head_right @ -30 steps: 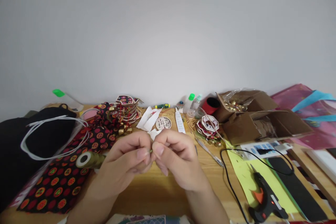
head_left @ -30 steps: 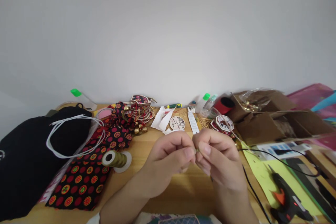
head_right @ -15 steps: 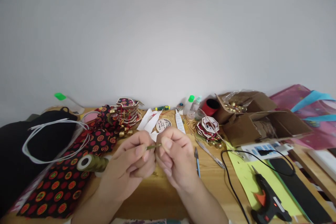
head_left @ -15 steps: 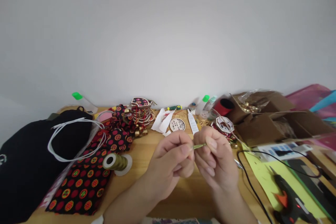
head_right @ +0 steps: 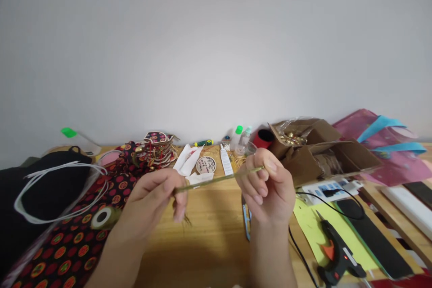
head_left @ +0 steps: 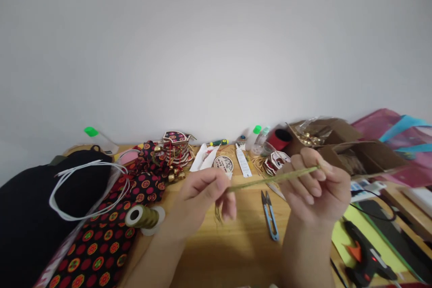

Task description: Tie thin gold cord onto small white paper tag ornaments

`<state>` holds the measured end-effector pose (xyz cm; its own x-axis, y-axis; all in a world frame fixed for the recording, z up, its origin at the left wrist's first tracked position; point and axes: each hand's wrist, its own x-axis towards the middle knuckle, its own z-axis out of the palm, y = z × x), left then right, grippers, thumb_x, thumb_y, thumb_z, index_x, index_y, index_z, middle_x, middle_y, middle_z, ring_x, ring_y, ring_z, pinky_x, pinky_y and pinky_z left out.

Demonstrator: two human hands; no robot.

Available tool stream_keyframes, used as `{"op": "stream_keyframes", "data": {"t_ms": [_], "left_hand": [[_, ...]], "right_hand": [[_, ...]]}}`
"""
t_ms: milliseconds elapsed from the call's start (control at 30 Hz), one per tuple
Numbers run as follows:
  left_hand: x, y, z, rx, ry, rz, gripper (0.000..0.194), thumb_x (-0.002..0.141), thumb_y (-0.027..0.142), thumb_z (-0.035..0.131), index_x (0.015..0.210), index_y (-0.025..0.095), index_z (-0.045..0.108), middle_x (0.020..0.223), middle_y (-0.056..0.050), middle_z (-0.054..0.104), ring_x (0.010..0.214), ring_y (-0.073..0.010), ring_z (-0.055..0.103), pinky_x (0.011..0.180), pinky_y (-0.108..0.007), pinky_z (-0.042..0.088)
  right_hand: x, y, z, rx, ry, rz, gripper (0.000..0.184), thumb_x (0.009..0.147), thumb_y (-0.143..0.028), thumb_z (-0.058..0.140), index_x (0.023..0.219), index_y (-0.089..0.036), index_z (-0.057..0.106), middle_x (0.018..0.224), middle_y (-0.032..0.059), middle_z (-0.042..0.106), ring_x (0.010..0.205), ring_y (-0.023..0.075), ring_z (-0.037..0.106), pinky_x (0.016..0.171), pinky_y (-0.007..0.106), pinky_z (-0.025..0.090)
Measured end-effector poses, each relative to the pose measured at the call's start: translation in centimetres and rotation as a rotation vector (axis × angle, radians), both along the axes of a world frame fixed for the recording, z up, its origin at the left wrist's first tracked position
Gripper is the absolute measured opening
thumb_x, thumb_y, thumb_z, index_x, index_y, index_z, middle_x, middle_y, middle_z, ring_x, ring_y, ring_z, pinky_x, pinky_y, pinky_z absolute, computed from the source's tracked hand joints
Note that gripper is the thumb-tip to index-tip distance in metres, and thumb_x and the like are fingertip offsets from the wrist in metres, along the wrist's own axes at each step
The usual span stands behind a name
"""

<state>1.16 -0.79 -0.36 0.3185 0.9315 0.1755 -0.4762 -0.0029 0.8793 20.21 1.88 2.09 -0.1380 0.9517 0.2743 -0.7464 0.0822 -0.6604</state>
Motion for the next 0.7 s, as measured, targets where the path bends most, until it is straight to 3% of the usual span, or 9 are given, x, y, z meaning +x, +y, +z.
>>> {"op": "stream_keyframes", "data": {"t_ms": [67, 133, 233, 467, 700], "left_hand": [[-0.7, 0.4, 0.2, 0.067, 0.153, 0.040, 0.041, 0.092, 0.046, 0.051, 0.075, 0.013, 0.070, 0.064, -0.006, 0.069, 0.060, -0.0164, 0.062, 0.061, -0.027, 0.047], [-0.9, 0.6, 0.5, 0.127, 0.348, 0.116, 0.043, 0.095, 0.043, 0.047, 0.077, 0.015, 0.074, 0.076, -0.006, 0.073, 0.076, -0.0182, 0.065, 0.077, -0.029, 0.047], [-0.4, 0.6, 0.8, 0.150, 0.552, 0.159, 0.024, 0.094, 0.031, 0.053, 0.090, 0.021, 0.074, 0.093, -0.003, 0.074, 0.093, -0.0179, 0.064, 0.087, -0.027, 0.044], [1.1, 0.0, 0.2, 0.191, 0.468, 0.160, 0.013, 0.090, 0.024, 0.058, 0.095, 0.024, 0.070, 0.089, 0.002, 0.071, 0.087, -0.0135, 0.063, 0.079, -0.021, 0.046], [1.1, 0.3, 0.2, 0.258, 0.372, 0.162, 0.007, 0.085, 0.019, 0.062, 0.079, 0.019, 0.066, 0.079, 0.000, 0.065, 0.079, -0.0150, 0.060, 0.075, -0.026, 0.046]], "right_hand": [[0.0, 0.1, -0.1, -0.003, -0.035, 0.025, 0.028, 0.077, -0.026, 0.066, 0.056, -0.020, 0.050, 0.040, -0.0116, 0.020, 0.030, 0.0034, 0.008, 0.030, 0.019, 0.007], [-0.4, 0.0, -0.3, -0.019, -0.067, 0.055, 0.028, 0.078, -0.028, 0.066, 0.055, -0.020, 0.052, 0.039, -0.0116, 0.020, 0.031, 0.0036, 0.008, 0.031, 0.019, 0.008], [-1.1, -0.2, -0.7, -0.039, -0.190, 0.097, 0.028, 0.079, -0.029, 0.067, 0.055, -0.018, 0.057, 0.037, -0.0106, 0.025, 0.032, 0.0041, 0.013, 0.033, 0.019, 0.011], [-1.5, -0.6, -1.7, 0.021, -0.487, 0.101, 0.026, 0.086, -0.030, 0.064, 0.064, -0.016, 0.064, 0.045, -0.0074, 0.036, 0.040, 0.0048, 0.018, 0.037, 0.020, 0.013], [-1.7, -0.5, -1.8, 0.105, -0.582, 0.088, 0.024, 0.088, -0.029, 0.064, 0.067, -0.018, 0.064, 0.055, -0.0054, 0.044, 0.043, 0.0047, 0.023, 0.036, 0.019, 0.013]]}}
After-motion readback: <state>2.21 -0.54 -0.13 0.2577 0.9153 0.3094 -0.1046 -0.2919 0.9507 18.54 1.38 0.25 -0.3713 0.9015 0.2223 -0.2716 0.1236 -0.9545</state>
